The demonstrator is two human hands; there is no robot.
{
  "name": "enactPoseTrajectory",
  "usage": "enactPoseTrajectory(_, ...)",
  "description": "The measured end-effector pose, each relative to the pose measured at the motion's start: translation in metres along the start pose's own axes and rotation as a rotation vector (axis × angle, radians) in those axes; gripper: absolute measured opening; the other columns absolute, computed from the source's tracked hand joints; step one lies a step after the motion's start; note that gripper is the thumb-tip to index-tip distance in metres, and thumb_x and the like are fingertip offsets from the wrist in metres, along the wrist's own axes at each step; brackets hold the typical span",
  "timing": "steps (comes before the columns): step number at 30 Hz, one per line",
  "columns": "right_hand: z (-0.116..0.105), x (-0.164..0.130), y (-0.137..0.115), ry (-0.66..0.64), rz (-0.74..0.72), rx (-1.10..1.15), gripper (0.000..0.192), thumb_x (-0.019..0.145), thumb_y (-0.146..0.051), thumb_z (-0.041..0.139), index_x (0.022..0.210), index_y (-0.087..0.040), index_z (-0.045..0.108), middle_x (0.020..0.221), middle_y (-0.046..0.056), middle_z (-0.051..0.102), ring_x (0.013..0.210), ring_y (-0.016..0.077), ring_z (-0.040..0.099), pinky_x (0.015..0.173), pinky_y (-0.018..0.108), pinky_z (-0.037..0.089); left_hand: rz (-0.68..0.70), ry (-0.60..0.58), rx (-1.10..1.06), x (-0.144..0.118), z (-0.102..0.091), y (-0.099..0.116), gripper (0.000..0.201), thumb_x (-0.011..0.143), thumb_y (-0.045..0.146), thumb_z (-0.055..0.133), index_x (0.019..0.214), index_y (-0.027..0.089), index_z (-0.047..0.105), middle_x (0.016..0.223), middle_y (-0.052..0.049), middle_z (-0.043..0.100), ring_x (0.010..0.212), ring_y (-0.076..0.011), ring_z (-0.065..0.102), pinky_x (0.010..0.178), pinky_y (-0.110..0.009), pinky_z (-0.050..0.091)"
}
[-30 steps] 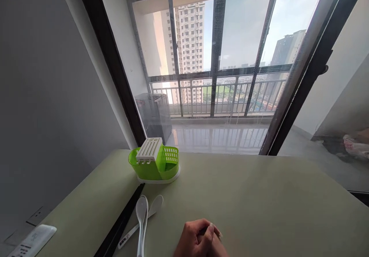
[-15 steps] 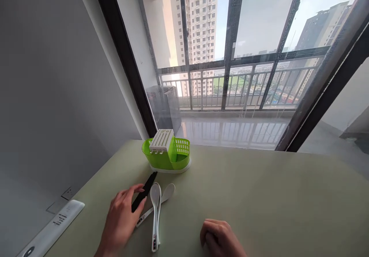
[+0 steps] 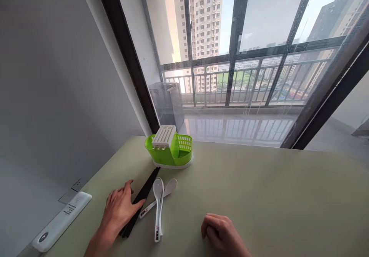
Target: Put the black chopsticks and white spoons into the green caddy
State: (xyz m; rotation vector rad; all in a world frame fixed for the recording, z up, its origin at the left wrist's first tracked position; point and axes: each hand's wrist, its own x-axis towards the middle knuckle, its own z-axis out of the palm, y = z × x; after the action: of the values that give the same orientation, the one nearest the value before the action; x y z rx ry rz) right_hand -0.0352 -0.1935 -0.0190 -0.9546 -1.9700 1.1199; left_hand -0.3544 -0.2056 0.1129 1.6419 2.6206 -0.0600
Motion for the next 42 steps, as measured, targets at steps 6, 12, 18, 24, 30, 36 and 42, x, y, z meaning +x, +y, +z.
enactPoseTrajectory(6,0.000,0.001,0.000,-0.005,0.006,-0.009,0.027,0.075,-0.010,0.040,0.065,-0.019,0.064,0.063,-0.001,0.059,0.057,0.0106,0.048,0.058,0.021,0.031,0.038,-0.014,0.098,0.008,-0.003,0.013,0.076,0.075,0.039,0.061,0.143,0.008,0.046,0.117,-0.016,0.073,0.124,-0.0380,0.058,0.105,-0.044,0.037)
enactPoseTrajectory(12,-0.001,0.000,-0.003,0.003,0.000,-0.001,0.027,0.074,-0.011,0.039,0.064,-0.020,0.063,0.062,-0.001,0.060,0.057,0.0107,0.050,0.059,0.021,0.032,0.049,-0.017,0.089,0.015,0.003,0.015,0.074,0.072,0.035,0.061,0.140,0.008,0.050,0.108,-0.016,0.075,0.121,-0.0390,0.061,0.106,-0.046,0.036)
enactPoseTrajectory(18,0.000,0.000,-0.001,0.005,-0.002,0.005,0.028,0.074,-0.010,0.040,0.064,-0.019,0.064,0.064,-0.001,0.061,0.057,0.0105,0.050,0.059,0.020,0.032,0.042,-0.020,0.091,0.014,0.001,0.019,0.069,0.071,0.031,0.061,0.136,0.009,0.054,0.095,-0.013,0.076,0.116,-0.0390,0.064,0.110,-0.051,0.030)
enactPoseTrajectory(24,0.001,0.000,0.001,0.001,-0.001,-0.011,0.028,0.075,-0.008,0.041,0.065,-0.019,0.064,0.063,-0.002,0.060,0.056,0.0108,0.048,0.057,0.021,0.031,0.027,-0.033,0.117,0.013,0.001,0.019,0.069,0.072,0.030,0.060,0.137,0.007,0.052,0.099,-0.015,0.075,0.118,-0.0388,0.062,0.116,-0.056,0.022)
enactPoseTrajectory(30,0.004,0.001,0.004,0.010,-0.011,-0.030,0.029,0.074,-0.008,0.041,0.065,-0.020,0.066,0.063,-0.001,0.061,0.057,0.0113,0.050,0.058,0.021,0.033,0.037,-0.038,0.154,0.014,0.002,0.020,0.063,0.073,0.029,0.058,0.132,0.009,0.054,0.101,-0.015,0.075,0.116,-0.0381,0.063,0.116,-0.056,0.022)
enactPoseTrajectory(36,-0.001,0.003,-0.002,-0.010,-0.009,-0.031,0.029,0.073,-0.006,0.042,0.065,-0.020,0.065,0.065,-0.001,0.064,0.059,0.0108,0.053,0.060,0.020,0.034,0.046,-0.036,0.171,0.011,-0.001,0.019,0.061,0.073,0.029,0.056,0.131,0.009,0.055,0.099,-0.014,0.075,0.116,-0.0383,0.062,0.113,-0.054,0.026)
enactPoseTrajectory(42,-0.002,0.004,-0.004,-0.003,-0.023,-0.031,0.029,0.073,-0.003,0.042,0.065,-0.020,0.065,0.065,-0.002,0.064,0.058,0.0103,0.052,0.059,0.019,0.033,0.056,-0.043,0.239,0.010,-0.008,0.011,0.053,0.073,0.026,0.056,0.124,0.009,0.060,0.095,-0.015,0.075,0.109,-0.0387,0.065,0.103,-0.048,0.038)
